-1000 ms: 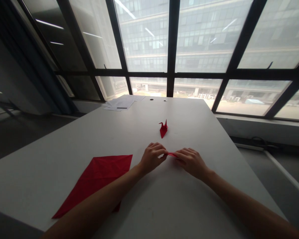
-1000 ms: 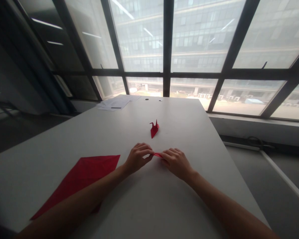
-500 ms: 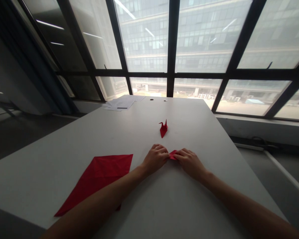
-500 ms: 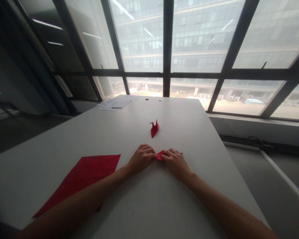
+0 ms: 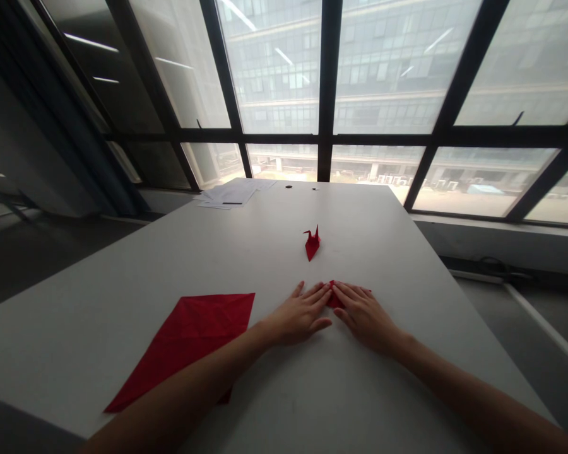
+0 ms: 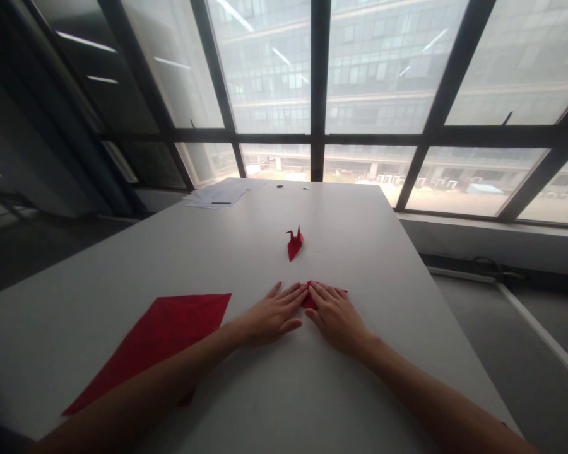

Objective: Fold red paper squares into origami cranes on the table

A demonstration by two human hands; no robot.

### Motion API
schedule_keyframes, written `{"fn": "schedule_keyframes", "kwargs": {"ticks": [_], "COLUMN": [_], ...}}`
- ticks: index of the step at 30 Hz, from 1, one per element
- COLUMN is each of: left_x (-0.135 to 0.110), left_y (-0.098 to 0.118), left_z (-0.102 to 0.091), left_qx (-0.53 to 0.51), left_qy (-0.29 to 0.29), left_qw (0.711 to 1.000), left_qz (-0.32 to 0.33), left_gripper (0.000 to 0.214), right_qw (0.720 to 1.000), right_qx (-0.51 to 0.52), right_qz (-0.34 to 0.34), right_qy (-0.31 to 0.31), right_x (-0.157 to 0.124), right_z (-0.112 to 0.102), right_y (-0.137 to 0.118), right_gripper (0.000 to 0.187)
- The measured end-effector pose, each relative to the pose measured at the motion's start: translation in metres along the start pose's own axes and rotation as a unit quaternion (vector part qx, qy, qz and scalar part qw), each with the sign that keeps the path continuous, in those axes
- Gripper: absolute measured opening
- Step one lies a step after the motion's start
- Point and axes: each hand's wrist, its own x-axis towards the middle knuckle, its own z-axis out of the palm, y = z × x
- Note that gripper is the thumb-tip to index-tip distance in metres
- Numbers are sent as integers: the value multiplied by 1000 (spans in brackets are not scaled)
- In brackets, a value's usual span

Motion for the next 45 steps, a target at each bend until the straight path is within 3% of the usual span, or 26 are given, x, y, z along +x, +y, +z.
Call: {"fn": "schedule_keyframes", "kwargs": {"ticks": [5,9,12,15,17,19,21,27,33,40,45], "left_x": [0,2,3,4,5,7,8,8,8,10,13], "left_y": [-5,4,15,21,20,17,15,17,17,20,19], "left_z": [-1,-4,-4,-3,-3,-4,-6,-9,-9,-11,-4], "left_qx": [22,59,42,11,-2,-13,-21,-17,-10,-23,6], "left_qy": [19,85,88,63,54,53,57,77,89,117,123], "left_qw": [999,993,994,997,998,998,998,997,996,993,991], "left_qz": [-18,-54,-46,-37,-30,-23,-12,3,8,-14,-46], "left_gripper": [67,61,55,52,50,48,46,44,44,28,45], "right_qw": [999,998,996,994,984,970,960,944,972,996,996], "right_qx": [-5,-48,-61,-18,27,78,131,215,145,-21,-69], "right_qz": [-4,32,47,90,148,193,210,220,143,75,33], "right_qy": [-45,-6,33,65,98,125,129,119,116,48,36], "right_x": [-1,-3,-3,1,4,6,8,9,8,-1,-1], "right_z": [5,2,-6,-13,-13,-9,-4,2,-7,-12,-9], "right_y": [10,0,-12,-14,-6,5,15,22,8,-22,-23], "right_gripper": [65,60,50,38,39,27,20,25,19,21,23]}}
